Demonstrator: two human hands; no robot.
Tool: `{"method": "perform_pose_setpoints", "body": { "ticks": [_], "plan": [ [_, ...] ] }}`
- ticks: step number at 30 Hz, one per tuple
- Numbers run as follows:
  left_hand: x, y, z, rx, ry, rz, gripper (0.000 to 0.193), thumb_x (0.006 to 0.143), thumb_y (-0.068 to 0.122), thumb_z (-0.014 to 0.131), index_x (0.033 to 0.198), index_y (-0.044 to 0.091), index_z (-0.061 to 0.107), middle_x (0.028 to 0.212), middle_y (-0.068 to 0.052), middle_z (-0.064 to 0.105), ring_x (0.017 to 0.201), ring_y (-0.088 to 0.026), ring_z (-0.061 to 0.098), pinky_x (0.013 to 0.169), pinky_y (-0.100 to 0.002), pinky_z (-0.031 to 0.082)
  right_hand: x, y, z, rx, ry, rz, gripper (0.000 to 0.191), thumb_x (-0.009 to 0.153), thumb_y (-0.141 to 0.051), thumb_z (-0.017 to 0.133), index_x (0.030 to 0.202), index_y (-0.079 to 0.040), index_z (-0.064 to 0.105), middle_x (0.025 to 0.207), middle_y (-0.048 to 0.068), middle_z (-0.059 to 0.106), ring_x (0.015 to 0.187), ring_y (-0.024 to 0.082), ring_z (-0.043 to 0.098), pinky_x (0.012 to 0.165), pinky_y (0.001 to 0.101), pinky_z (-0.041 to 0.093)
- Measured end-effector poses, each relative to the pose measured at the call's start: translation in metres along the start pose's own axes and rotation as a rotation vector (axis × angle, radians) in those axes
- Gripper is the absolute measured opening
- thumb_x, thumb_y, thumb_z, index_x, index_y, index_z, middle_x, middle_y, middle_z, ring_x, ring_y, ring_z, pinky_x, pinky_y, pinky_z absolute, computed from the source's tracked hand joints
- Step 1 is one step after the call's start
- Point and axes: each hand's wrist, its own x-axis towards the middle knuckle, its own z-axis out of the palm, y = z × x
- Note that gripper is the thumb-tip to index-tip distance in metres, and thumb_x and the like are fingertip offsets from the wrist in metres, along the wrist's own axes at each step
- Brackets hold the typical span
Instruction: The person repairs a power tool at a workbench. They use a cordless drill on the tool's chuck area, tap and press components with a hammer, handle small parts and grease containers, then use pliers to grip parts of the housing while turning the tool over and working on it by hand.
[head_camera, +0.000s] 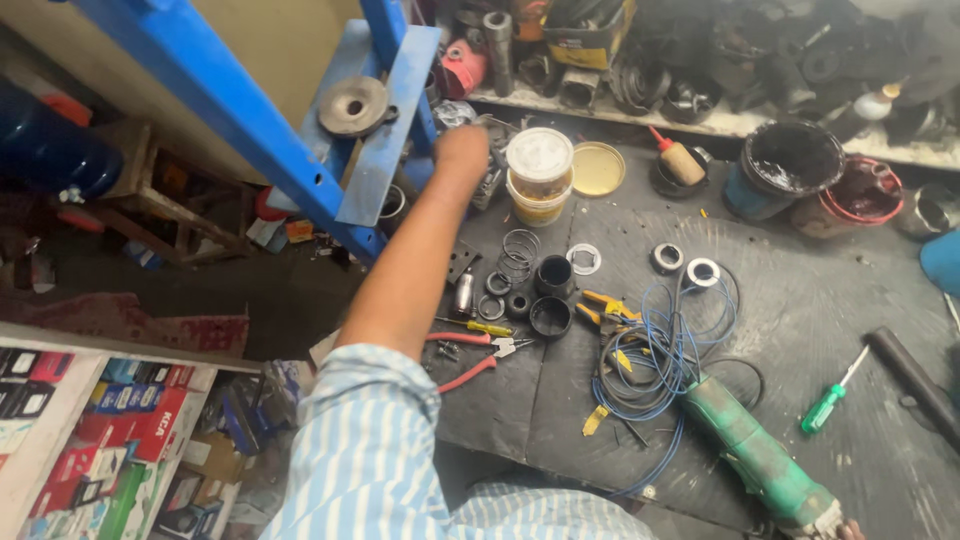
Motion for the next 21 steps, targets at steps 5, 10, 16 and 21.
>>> {"method": "perform_pose_setpoints", "body": {
  "ticks": [5,10,16,21],
  "plan": [
    [-0.003,0.008,0.005,0.158,-0.271,-0.054,0.031,0.100,0.017,0.052,0.121,0.013,0.074,0.127,-0.014,0.071,0.114,-0.034,0.070,0.087,-0.050,0.058,-0.005,0.008,0.003,-0.009,-0.004,0.011,0.019,0.096,-0.004,0.075,0.113,0.003,0.070,0.129,0.017,0.070,0.128,0.028,0.067,0.115,0.0382,0.051],
    [-0.007,0.015,0.000,0.117,-0.332,-0.151,0.031,0.096,0.018,0.056,0.122,0.011,0.073,0.130,-0.013,0.068,0.118,-0.034,0.066,0.086,-0.053,0.058,-0.005,0.008,0.002,-0.021,0.006,0.021,0.020,0.094,-0.004,0.075,0.112,0.003,0.071,0.130,0.015,0.071,0.126,0.027,0.068,0.114,0.0371,0.052],
    [-0.020,0.020,0.021,-0.035,-0.254,0.174,0.028,0.087,0.015,0.060,0.111,0.008,0.075,0.115,-0.022,0.071,0.108,-0.040,0.068,0.087,-0.054,0.054,-0.009,0.000,-0.009,-0.056,0.089,0.104,0.022,0.091,-0.004,0.076,0.112,0.002,0.073,0.131,0.014,0.072,0.124,0.025,0.070,0.111,0.0358,0.053],
    [-0.034,0.047,0.037,0.138,-0.020,0.186,0.024,0.099,0.020,0.059,0.101,0.005,0.078,0.099,-0.023,0.076,0.091,-0.042,0.074,0.076,-0.055,0.057,-0.034,-0.002,-0.038,-0.209,0.154,0.152,0.021,0.088,-0.003,0.078,0.108,0.000,0.075,0.126,0.014,0.073,0.123,0.027,0.070,0.111,0.0375,0.053]
  ]
}}
